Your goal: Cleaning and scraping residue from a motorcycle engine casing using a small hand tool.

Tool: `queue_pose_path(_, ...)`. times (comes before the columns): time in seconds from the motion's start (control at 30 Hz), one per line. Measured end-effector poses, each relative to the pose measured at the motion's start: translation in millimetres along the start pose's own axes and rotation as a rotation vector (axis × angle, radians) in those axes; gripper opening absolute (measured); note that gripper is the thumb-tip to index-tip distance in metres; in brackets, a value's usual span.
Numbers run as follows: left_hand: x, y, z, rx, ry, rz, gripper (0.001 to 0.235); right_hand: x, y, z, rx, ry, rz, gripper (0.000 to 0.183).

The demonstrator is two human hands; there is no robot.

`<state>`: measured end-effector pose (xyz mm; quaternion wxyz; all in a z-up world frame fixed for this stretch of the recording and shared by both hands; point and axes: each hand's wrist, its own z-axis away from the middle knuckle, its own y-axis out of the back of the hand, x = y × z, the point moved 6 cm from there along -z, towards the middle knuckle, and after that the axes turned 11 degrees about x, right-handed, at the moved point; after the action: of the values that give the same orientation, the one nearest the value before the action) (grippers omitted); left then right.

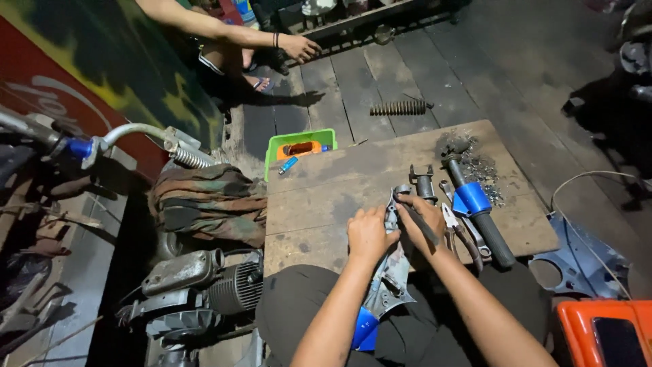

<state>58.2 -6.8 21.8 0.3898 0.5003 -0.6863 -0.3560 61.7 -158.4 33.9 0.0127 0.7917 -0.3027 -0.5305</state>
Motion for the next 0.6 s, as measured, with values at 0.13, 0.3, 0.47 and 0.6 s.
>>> queue_pose_path(0.13,0,1,-2,-0.006,0.010,0.002,0.068,4,1,2,-0.046,-0.110,0.022,0.014)
queue_pose_path(0.3,2,-2,-4,-0.045,0.017,0.018,0.068,4,4,-6,-0.098,-0.292,0.048,0.017)
queue_pose_path(0.47,-1,-7,0,0.015,0.010,-0.001,0.069,12,3,2,-0.133,-0.273,0.039,0.015)
queue_pose_path(0.6,3,-6,-3,-0.002,0.031,0.032,0.068,15,2,-10,-0.100,-0.205,0.058,0.016)
